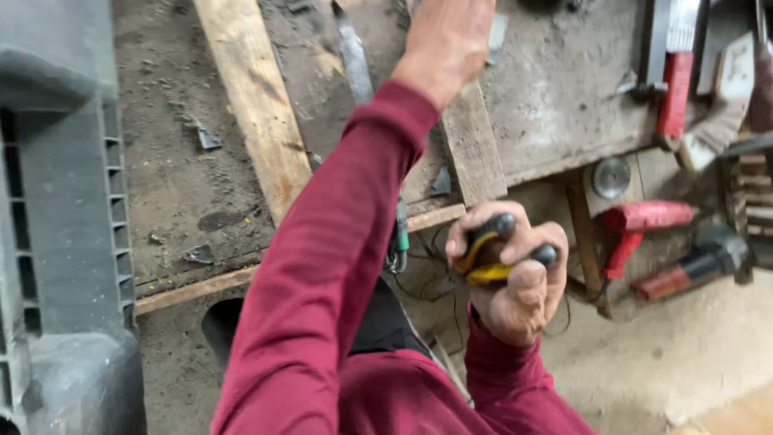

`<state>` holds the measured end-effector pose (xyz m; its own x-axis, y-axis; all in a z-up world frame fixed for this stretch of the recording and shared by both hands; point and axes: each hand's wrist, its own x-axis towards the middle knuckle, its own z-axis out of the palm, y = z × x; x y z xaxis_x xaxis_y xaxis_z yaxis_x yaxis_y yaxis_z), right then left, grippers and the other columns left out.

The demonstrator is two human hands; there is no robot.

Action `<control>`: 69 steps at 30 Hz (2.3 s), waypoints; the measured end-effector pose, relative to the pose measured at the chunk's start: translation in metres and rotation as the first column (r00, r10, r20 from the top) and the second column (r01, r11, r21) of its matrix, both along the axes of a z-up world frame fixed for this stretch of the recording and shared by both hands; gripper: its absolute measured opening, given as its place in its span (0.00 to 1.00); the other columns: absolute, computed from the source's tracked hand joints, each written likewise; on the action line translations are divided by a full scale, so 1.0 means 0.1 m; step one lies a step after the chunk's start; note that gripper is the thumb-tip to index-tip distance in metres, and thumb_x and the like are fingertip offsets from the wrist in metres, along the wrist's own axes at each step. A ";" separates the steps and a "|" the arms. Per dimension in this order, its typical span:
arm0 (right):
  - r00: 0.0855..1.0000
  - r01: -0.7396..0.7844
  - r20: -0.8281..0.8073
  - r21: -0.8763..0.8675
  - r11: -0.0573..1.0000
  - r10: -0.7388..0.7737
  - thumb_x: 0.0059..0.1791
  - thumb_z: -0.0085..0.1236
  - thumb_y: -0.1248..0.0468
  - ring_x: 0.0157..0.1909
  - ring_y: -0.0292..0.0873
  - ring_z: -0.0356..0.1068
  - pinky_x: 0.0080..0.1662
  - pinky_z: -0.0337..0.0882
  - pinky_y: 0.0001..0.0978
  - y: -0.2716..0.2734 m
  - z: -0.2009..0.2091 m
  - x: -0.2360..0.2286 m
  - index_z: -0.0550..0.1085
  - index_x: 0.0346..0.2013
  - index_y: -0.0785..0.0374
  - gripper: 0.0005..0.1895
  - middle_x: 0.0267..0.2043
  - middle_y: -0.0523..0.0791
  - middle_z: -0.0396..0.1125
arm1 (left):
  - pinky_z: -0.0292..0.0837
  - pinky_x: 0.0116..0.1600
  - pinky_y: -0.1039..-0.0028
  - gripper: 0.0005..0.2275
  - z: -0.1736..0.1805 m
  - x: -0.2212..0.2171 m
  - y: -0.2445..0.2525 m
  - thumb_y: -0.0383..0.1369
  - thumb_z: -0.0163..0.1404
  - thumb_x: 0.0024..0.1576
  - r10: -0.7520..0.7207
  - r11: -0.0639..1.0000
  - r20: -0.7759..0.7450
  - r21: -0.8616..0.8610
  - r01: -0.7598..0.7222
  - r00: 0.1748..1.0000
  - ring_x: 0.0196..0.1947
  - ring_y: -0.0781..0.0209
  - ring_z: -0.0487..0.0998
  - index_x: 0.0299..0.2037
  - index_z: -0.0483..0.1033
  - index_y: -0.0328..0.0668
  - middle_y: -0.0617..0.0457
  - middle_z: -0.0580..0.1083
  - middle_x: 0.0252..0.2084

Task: The person uses a soldering iron to melt and fuse the seams of a grey plastic crate, then uses pliers to trim excess plastic. The person is sitting on the floor in a workshop environment.

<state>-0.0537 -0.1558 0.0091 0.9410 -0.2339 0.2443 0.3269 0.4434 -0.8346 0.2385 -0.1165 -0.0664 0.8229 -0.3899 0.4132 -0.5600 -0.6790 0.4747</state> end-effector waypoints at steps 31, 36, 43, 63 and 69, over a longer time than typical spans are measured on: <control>0.266 -0.901 -0.294 0.262 0.345 0.918 0.59 0.52 0.63 0.44 0.43 0.68 0.45 0.70 0.34 1.45 -1.48 -1.54 0.68 0.42 0.62 0.06 0.51 0.53 0.66 | 0.71 0.63 0.67 0.10 0.72 -5.17 3.04 0.25 0.61 0.66 0.693 0.594 0.518 -0.014 -0.804 0.503 0.55 0.53 0.73 0.56 0.80 0.39 0.51 0.75 0.56; 0.272 -0.926 -0.285 0.184 0.331 0.919 0.58 0.53 0.62 0.43 0.43 0.68 0.43 0.70 0.34 1.47 -1.55 -1.35 0.68 0.41 0.63 0.07 0.49 0.53 0.67 | 0.43 0.80 0.66 0.13 0.68 -5.04 3.48 0.41 0.56 0.66 0.338 0.264 0.812 0.403 -0.876 0.476 0.64 0.60 0.65 0.59 0.82 0.58 0.67 0.74 0.64; 0.359 -0.917 -0.222 0.095 0.386 0.907 0.58 0.56 0.63 0.45 0.45 0.69 0.46 0.71 0.37 1.64 -1.35 -0.97 0.70 0.42 0.64 0.07 0.50 0.53 0.66 | 0.30 0.84 0.56 0.16 0.85 -5.27 3.58 0.28 0.46 0.72 0.327 0.280 0.596 0.681 -0.677 0.734 0.81 0.53 0.52 0.69 0.72 0.38 0.51 0.64 0.74; 0.744 -0.666 0.212 0.301 0.682 0.633 0.52 0.48 0.73 0.51 0.51 0.76 0.53 0.76 0.48 1.77 -0.02 0.02 0.75 0.46 0.55 0.13 0.53 0.53 0.67 | 0.76 0.52 0.68 0.09 1.87 -4.46 3.79 0.20 0.48 0.69 0.541 0.834 0.144 -0.222 -0.505 0.829 0.48 0.53 0.79 0.57 0.72 0.31 0.45 0.73 0.49; 0.862 -0.497 0.080 0.325 0.805 0.500 0.53 0.47 0.71 0.50 0.54 0.73 0.55 0.75 0.53 1.35 -0.25 -0.21 0.74 0.47 0.61 0.11 0.52 0.55 0.65 | 0.74 0.43 0.66 0.12 1.52 -4.07 3.23 0.20 0.53 0.60 0.447 0.889 -0.025 -0.094 -0.448 0.894 0.43 0.49 0.76 0.53 0.76 0.33 0.43 0.70 0.45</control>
<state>-0.0750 -0.0210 -0.0157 0.9517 0.2041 0.2295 -0.0202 0.7872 -0.6163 -0.1682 0.2061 0.0858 0.9019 0.0608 0.4277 -0.2063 -0.8093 0.5501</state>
